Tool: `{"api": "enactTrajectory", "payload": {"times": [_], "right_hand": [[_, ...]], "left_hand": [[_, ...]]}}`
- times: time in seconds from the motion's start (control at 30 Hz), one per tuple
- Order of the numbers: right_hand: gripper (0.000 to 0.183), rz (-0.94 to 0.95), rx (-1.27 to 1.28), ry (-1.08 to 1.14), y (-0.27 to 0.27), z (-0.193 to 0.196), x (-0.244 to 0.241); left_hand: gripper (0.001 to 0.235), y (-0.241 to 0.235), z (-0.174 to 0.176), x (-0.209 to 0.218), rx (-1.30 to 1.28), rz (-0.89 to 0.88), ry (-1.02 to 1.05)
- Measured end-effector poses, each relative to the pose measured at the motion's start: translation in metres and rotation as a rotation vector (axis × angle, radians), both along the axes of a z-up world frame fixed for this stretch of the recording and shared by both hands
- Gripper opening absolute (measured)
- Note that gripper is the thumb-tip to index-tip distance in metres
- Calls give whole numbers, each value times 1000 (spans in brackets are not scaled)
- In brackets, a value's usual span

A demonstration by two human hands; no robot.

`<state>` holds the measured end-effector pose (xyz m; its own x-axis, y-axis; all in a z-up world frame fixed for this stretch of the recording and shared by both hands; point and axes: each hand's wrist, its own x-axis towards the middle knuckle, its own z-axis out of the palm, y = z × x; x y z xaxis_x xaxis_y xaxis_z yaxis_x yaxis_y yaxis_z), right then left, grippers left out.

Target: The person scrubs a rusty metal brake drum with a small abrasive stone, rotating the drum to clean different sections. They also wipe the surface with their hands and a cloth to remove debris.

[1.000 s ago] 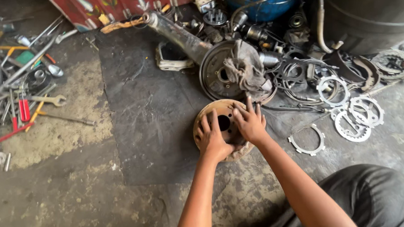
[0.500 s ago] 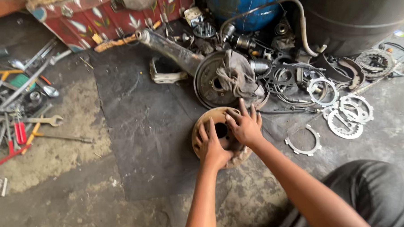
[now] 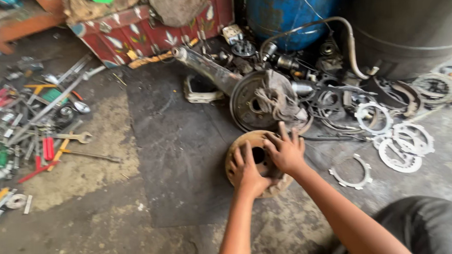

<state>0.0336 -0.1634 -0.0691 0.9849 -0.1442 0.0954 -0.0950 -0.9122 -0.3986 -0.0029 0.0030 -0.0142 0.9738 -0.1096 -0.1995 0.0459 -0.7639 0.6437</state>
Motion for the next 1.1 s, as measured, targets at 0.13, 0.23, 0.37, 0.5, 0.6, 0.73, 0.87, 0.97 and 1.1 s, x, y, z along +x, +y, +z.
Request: {"api": "enactTrajectory", "payload": {"times": [0.13, 0.23, 0.37, 0.5, 0.6, 0.73, 0.87, 0.97, 1.1], "right_hand": [[65, -41, 141, 99, -2, -10, -36], [66, 10, 85, 14, -14, -19, -99], [67, -53, 186, 75, 0, -10, -66], [55, 10, 103, 111, 0, 15, -4], [61, 54, 134, 16, -7, 14, -32], [61, 9, 62, -33, -8, -2, -90], [56, -28, 89, -30, 0, 5, -44], [50, 25, 62, 23, -5, 22, -12], [59, 77, 95, -28, -10, 11, -64]], "left_hand": [[135, -4, -7, 4, 86, 25, -58], [147, -1, -4, 4, 21, 22, 15], [140, -1, 13, 4, 60, 16, 68], [135, -1, 21, 2, 68, 18, 73], [135, -3, 29, -2, 41, 19, 106], [139, -5, 30, 1, 42, 49, 146], [135, -3, 27, 3, 44, 28, 99], [133, -5, 20, -7, -16, 36, 53], [138, -1, 19, 0, 61, 20, 53]]}}
